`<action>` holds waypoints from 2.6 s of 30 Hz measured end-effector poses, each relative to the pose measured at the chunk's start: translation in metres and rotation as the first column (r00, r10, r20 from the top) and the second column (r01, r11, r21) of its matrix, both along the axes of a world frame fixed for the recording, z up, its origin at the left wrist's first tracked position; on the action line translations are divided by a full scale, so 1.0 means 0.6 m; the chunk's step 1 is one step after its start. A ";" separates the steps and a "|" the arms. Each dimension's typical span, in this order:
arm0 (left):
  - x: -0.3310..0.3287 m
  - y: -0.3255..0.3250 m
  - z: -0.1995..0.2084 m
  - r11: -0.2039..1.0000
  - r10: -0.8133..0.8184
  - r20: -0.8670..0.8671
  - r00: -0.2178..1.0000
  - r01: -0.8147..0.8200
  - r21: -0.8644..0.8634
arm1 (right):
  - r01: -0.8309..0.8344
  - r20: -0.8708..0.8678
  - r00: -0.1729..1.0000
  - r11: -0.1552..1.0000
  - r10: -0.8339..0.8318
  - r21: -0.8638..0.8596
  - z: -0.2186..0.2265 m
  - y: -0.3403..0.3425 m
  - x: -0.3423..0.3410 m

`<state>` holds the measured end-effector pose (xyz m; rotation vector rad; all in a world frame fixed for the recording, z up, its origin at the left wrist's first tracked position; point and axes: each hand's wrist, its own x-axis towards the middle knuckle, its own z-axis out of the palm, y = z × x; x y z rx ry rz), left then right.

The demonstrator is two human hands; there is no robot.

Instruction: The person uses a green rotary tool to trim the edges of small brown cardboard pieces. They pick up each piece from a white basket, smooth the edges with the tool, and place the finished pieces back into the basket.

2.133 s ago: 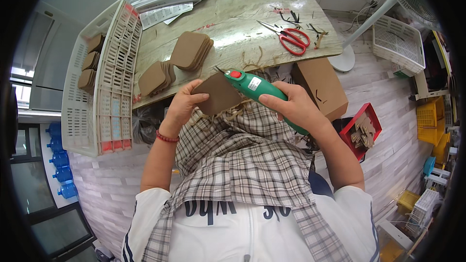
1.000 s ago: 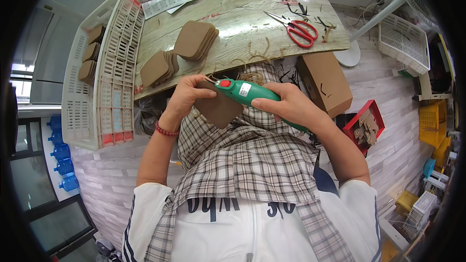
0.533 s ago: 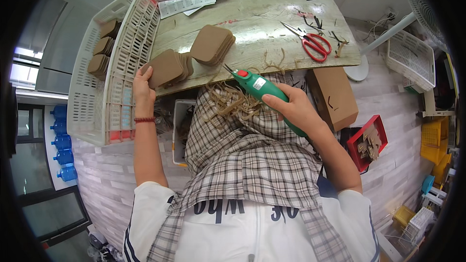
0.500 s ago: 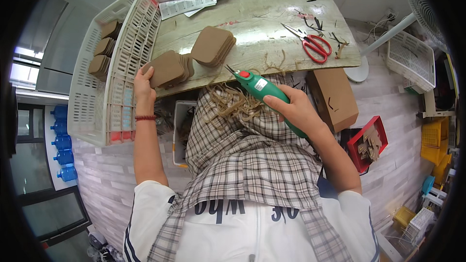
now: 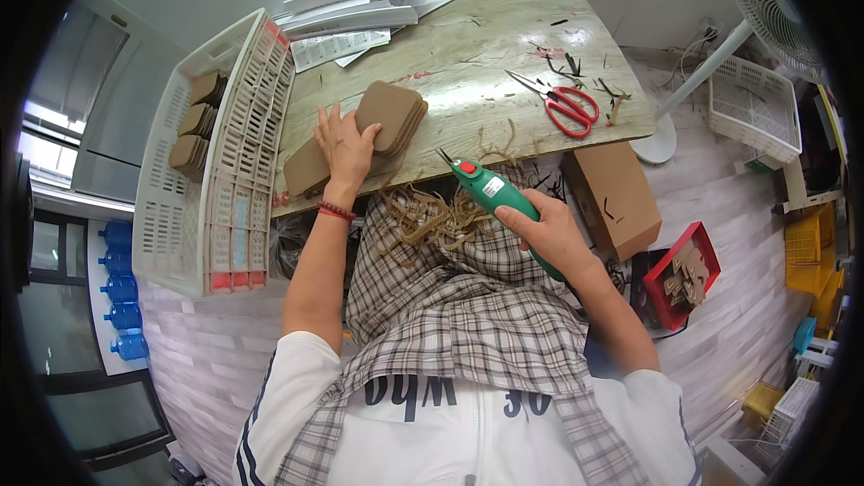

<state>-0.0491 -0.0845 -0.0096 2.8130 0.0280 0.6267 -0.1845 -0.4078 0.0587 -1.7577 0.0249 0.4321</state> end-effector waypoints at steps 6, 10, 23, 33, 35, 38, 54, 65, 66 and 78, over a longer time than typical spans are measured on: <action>-0.008 -0.027 0.039 0.941 -0.056 0.198 0.979 0.118 -0.316 | 0.020 0.050 0.999 1.000 -0.019 -0.012 -0.002 0.002 0.004; -0.020 -0.046 0.057 0.350 -0.102 0.115 0.988 0.144 -0.926 | 0.005 0.056 0.998 1.000 -0.005 -0.008 0.009 0.002 0.008; -0.056 -0.167 0.100 -0.691 0.017 0.308 0.951 0.234 -0.684 | 0.132 0.117 0.983 0.985 -0.145 0.112 0.054 0.024 0.012; -0.066 -0.195 0.088 -0.714 -0.059 0.297 0.953 0.168 -0.679 | 0.150 0.140 0.976 0.981 -0.166 0.121 0.056 0.021 0.014; -0.072 -0.201 0.088 -0.701 -0.079 0.289 0.954 0.153 -0.696 | 0.155 0.150 0.974 0.982 -0.170 0.111 0.062 0.020 0.016; -0.085 -0.215 0.085 -0.695 -0.120 0.305 0.945 0.140 -0.705 | 0.163 0.174 0.968 0.981 -0.180 0.106 0.060 0.016 0.020; -0.130 -0.166 0.064 -0.459 -0.427 0.230 0.875 0.010 -0.889 | 0.109 0.139 0.983 0.989 -0.122 0.099 0.086 -0.028 0.021; -0.127 -0.075 0.084 -0.022 -0.674 -0.022 0.738 -0.050 -0.998 | -0.048 0.105 0.993 0.996 0.056 -0.078 0.074 -0.054 -0.008; -0.128 -0.075 0.083 -0.002 -0.690 -0.039 0.723 -0.056 -0.998 | -0.051 0.100 0.993 0.995 0.059 -0.082 0.074 -0.051 -0.009; -0.156 -0.076 0.101 0.109 -0.767 -0.236 0.597 -0.242 -0.964 | -0.073 0.040 0.997 0.997 0.073 -0.005 0.062 -0.032 -0.001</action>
